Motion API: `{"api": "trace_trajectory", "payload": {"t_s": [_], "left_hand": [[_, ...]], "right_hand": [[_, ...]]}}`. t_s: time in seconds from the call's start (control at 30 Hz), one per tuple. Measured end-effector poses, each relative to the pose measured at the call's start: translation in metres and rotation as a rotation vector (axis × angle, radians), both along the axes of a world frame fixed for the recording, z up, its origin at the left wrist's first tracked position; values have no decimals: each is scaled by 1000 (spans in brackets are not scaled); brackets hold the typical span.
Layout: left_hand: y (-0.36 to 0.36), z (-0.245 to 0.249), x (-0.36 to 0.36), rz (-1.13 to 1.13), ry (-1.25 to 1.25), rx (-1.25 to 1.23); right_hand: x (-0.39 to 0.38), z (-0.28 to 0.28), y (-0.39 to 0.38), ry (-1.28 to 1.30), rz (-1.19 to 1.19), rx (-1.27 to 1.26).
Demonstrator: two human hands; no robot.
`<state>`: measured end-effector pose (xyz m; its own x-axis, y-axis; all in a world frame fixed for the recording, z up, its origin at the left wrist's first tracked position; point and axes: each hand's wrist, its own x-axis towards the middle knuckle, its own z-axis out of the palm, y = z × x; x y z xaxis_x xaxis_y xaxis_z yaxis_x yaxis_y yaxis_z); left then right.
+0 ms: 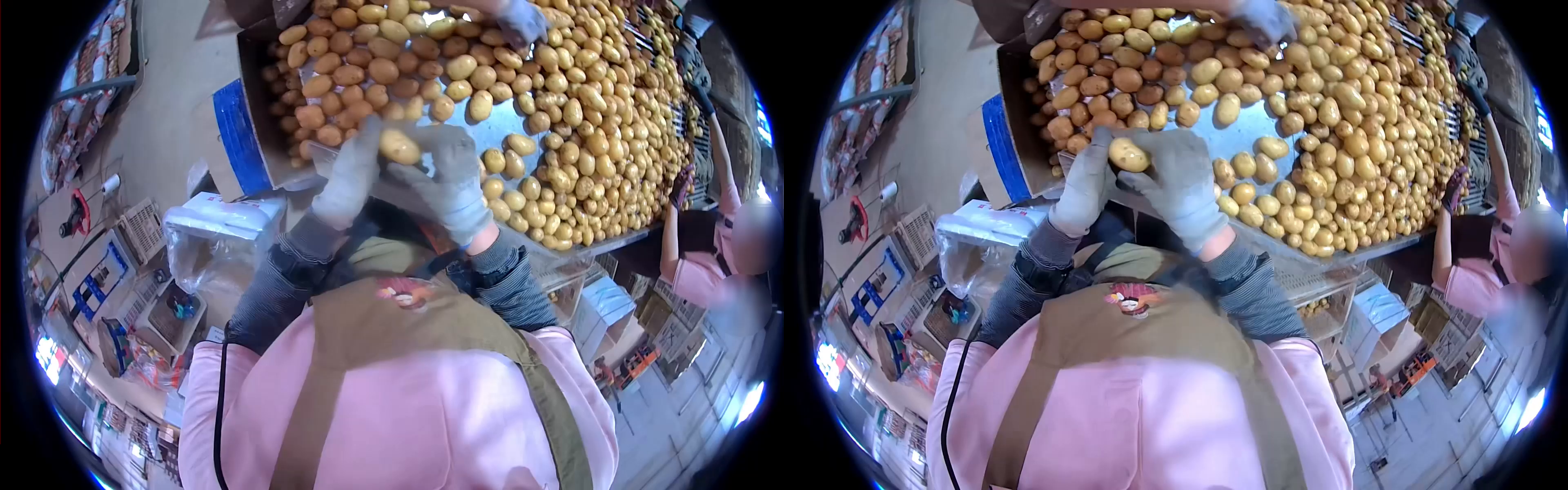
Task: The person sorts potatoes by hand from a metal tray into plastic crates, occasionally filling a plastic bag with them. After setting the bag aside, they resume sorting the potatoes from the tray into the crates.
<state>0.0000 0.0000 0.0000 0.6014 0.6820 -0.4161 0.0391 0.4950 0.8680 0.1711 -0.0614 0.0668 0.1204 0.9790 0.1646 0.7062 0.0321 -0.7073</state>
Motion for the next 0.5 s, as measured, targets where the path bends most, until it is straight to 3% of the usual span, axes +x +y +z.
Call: {"api": "trace_trajectory", "payload": {"t_s": [0.03,0.1,0.13,0.17,0.23,0.27,0.33,0.37,0.43,0.5], "left_hand": [[-5,9,1,129,-122,-92],[15,25,-9,249,-11,-184],[25,34,-14,313,41,-231],[41,25,-17,360,263,-241],[46,6,-24,316,450,328],[44,-2,-26,284,540,608],[45,-11,-27,105,700,928],[45,-16,-28,17,775,1084],[43,-28,-43,-22,758,1117],[48,-23,-55,-51,737,1155]], "right_hand": [[3,-2,6,57,95,-16],[12,-21,35,35,267,-122],[14,-40,57,-186,283,-92],[19,-60,86,-423,296,-54],[26,-82,152,-527,43,143],[14,-90,154,-560,63,102],[-8,-98,155,-628,81,20],[-14,-91,132,-655,199,-6],[-19,-79,108,-538,250,-10],[-5,-63,38,-364,190,-132]]}}
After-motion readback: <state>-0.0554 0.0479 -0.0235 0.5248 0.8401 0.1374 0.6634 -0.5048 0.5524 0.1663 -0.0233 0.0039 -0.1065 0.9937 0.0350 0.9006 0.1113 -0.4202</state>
